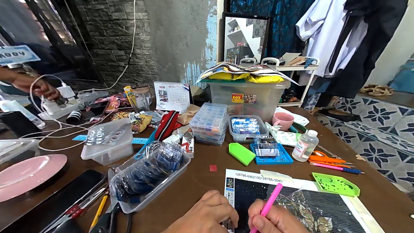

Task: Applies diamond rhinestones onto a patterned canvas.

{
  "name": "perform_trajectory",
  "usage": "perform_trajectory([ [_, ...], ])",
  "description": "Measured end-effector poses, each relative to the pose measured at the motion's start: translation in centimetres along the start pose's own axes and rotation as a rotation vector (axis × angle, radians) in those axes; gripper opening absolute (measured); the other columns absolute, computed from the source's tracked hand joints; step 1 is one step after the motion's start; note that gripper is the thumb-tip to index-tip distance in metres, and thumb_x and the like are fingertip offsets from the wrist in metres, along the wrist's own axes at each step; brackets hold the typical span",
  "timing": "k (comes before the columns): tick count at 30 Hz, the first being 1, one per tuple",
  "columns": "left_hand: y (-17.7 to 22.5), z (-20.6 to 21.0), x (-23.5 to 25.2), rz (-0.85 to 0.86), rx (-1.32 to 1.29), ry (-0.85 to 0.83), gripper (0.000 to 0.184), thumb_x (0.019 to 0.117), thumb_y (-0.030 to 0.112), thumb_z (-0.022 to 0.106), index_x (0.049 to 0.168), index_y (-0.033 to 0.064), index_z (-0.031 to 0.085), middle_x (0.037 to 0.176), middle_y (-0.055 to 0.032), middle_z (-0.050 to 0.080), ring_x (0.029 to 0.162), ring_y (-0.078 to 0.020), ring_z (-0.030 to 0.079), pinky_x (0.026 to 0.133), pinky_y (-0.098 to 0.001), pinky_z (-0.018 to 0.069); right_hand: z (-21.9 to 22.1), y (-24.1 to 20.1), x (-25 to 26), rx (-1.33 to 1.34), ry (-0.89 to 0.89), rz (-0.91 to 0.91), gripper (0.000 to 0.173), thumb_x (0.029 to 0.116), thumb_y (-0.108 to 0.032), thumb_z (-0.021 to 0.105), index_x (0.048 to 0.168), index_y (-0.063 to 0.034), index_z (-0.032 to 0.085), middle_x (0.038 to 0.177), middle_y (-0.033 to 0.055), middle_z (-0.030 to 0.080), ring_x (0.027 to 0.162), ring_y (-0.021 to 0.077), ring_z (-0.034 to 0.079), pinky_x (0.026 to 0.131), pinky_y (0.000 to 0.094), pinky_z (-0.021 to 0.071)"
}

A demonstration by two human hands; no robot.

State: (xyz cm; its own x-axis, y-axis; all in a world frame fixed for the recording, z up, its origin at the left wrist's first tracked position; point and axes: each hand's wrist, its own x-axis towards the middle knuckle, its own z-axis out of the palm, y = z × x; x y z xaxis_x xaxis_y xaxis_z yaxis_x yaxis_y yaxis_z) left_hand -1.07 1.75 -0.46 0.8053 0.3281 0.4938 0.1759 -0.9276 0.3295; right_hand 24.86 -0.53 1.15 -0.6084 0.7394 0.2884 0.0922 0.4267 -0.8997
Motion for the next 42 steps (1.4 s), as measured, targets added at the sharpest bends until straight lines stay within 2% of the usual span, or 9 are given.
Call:
perform_trajectory([
  [3,0.07,0.09,-0.03,-0.011,-0.003,0.005,0.022,0.0939,0.028,0.063,0.09,0.0154,0.081,0.105,-0.0095,0.071,0.106,-0.0251,0.06,0.104,-0.042,0.0366,0.29,0.19,0.04,-0.107,-0.011,-0.071,0.036,0.1108,-0.023,0.045,0.102,0.0081,0.06,0.078,0.0119,0.064,0.07,0.008,0.064,0.068,0.0244,0.0551],
  [7,-0.03,0.03,-0.05,-0.017,-0.018,0.002,0.023,0.0942,0.029,0.063,0.091,0.0158,0.081,0.105,-0.0097,0.071,0.106,-0.0259,0.06,0.104,-0.0432,0.0369,0.26,0.29,0.17,-0.136,-0.018,-0.09,0.034,0.1102,-0.02,0.046,0.101,0.009,0.061,0.077,0.0133,0.064,0.068,0.0087,0.064,0.067,0.0238,0.054],
  [11,-0.16,-0.05,-0.19,-0.056,-0.122,0.028,0.02,0.0903,0.028,0.069,0.085,0.0126,0.08,0.107,-0.0116,0.071,0.111,-0.0272,0.058,0.105,-0.0445,0.0358,0.06,0.41,0.18,-0.054,0.014,-0.021,0.032,0.1099,-0.021,0.047,0.101,0.0069,0.061,0.079,0.0075,0.065,0.07,0.0051,0.065,0.067,0.0235,0.0557],
  [14,-0.08,-0.4,-0.19,-0.129,-0.183,0.04,0.025,0.0865,0.033,0.075,0.08,0.0094,0.077,0.106,-0.0116,0.07,0.112,-0.0271,0.057,0.105,-0.0448,0.0357,-0.05,0.36,0.13,0.016,0.034,0.044,0.027,0.1098,-0.019,0.046,0.102,0.0034,0.059,0.08,0.0023,0.064,0.071,0.0037,0.065,0.067,0.0243,0.0565],
  [17,-0.33,-0.43,-0.3,-0.183,-0.227,0.09,0.029,0.0827,0.038,0.078,0.085,0.0086,0.078,0.105,-0.0086,0.07,0.112,-0.024,0.056,0.103,-0.0418,0.036,-0.1,0.44,0.11,0.046,0.04,0.062,0.024,0.1097,-0.018,0.045,0.102,0.0008,0.058,0.08,-0.0003,0.064,0.07,0.0028,0.064,0.067,0.0244,0.0564],
  [22,-0.68,-0.33,-0.4,-0.218,-0.282,0.104,0.028,0.0859,0.04,0.077,0.09,0.0115,0.078,0.104,-0.004,0.068,0.114,-0.0188,0.054,0.104,-0.0369,0.0347,-0.03,0.53,-0.05,-0.01,0.015,-0.011,0.03,0.1099,-0.021,0.047,0.101,0.0049,0.06,0.078,0.0049,0.063,0.069,0.0037,0.063,0.066,0.0234,0.0545],
  [28,-0.46,-0.19,-0.23,-0.182,-0.26,0.056,0.02,0.0907,0.03,0.072,0.087,0.0111,0.079,0.103,-0.0065,0.069,0.112,-0.0213,0.055,0.101,-0.039,0.0375,0.31,0.88,0.07,-0.105,-0.028,-0.172,0.034,0.1105,-0.021,0.047,0.099,0.0082,0.06,0.076,0.013,0.061,0.068,0.0074,0.06,0.065,0.0213,0.0506],
  [35,0.01,0.06,0.06,-0.128,-0.224,-0.004,0.021,0.091,0.028,0.07,0.088,0.0098,0.08,0.103,-0.011,0.071,0.11,-0.027,0.059,0.101,-0.0442,0.0393,0.43,0.81,0.14,-0.173,-0.038,-0.214,0.034,0.1096,-0.019,0.048,0.097,0.009,0.062,0.077,0.0172,0.062,0.068,0.0119,0.06,0.067,0.0217,0.0497],
  [42,-0.14,0.16,0.08,-0.114,-0.203,-0.019,0.022,0.0927,0.028,0.068,0.089,0.011,0.081,0.103,-0.0108,0.071,0.109,-0.0266,0.059,0.101,-0.0435,0.0392,0.46,0.87,0.2,-0.194,-0.045,-0.233,0.034,0.1096,-0.02,0.048,0.097,0.0084,0.062,0.077,0.0178,0.062,0.069,0.014,0.059,0.068,0.0229,0.0495],
])
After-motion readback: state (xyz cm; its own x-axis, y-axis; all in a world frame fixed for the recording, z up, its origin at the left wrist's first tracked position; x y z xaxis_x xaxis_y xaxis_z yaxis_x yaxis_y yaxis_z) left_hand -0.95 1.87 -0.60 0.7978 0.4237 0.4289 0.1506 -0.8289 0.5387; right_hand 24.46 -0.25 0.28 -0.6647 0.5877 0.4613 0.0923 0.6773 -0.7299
